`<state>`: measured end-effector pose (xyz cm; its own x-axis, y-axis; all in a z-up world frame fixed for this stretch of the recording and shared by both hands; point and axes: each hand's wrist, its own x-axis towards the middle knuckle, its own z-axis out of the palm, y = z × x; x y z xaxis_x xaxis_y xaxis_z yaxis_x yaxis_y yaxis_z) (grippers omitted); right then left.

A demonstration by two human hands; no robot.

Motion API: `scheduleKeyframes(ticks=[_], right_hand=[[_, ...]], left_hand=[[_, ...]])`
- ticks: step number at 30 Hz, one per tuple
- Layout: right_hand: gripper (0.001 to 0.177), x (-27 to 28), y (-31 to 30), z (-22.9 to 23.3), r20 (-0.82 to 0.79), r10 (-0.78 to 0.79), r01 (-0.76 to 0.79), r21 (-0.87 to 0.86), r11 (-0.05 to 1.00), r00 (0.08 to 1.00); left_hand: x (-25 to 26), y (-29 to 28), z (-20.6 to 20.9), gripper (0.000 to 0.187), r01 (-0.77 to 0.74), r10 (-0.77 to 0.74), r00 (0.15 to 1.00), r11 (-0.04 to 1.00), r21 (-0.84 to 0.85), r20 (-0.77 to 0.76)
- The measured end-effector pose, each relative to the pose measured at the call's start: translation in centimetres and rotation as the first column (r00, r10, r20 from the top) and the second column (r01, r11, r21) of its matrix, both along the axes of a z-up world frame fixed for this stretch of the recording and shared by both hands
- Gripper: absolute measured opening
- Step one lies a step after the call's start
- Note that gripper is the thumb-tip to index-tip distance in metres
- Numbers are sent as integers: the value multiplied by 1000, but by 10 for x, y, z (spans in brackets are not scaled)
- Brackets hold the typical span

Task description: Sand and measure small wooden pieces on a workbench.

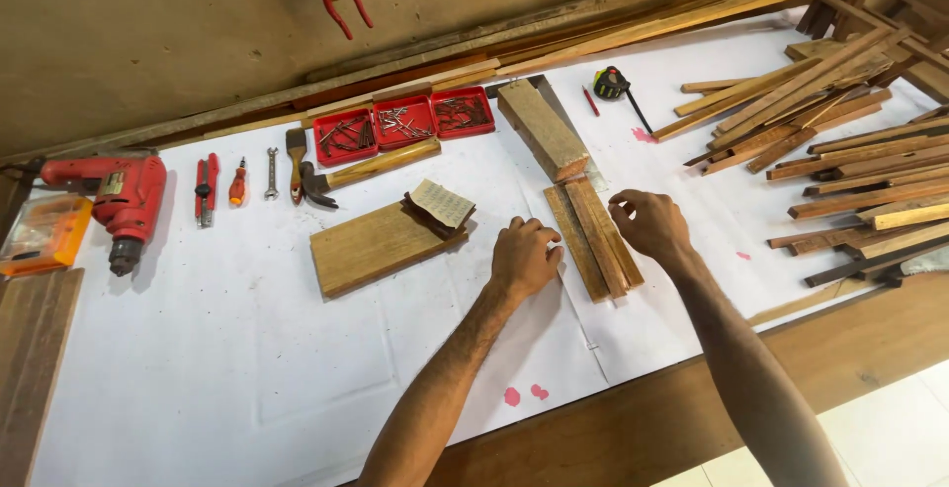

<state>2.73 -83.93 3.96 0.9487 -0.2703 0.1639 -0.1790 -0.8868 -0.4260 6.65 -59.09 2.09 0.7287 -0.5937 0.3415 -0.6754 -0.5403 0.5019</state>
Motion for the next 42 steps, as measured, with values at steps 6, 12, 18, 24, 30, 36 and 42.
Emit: scheduleKeyframes(ticks=[6, 12, 18, 24, 30, 36, 42], right_hand=[[40, -4, 14, -9, -232, -33, 48, 59, 997, 972], [37, 6, 13, -1, -147, 52, -34, 124, 992, 988], [25, 16, -5, -5, -113, 79, -39, 325, 945, 990], [23, 14, -30, -10, -99, 27, 22, 460, 888, 995], [27, 8, -31, 6, -78, -103, 128, 684, 718, 992], [40, 7, -19, 10, 122, -92, -53, 837, 545, 988], [45, 0, 18, 29, 163, 25, -156, 872, 464, 986]], left_hand=[[-11, -33, 7, 18, -78, 80, 995, 996, 41, -63], [1, -52, 11, 25, -84, 90, 992, 994, 70, -91], [7, -66, 0, 24, -65, 71, 986, 997, 45, -152], [14, -86, -13, 23, -46, 43, 982, 999, -11, -186], [13, -97, -9, 21, -45, 36, 988, 998, -54, -148], [6, -88, 11, 35, -39, -61, 933, 963, -268, -355], [14, -54, 19, 26, -137, -58, 871, 925, -354, -489]])
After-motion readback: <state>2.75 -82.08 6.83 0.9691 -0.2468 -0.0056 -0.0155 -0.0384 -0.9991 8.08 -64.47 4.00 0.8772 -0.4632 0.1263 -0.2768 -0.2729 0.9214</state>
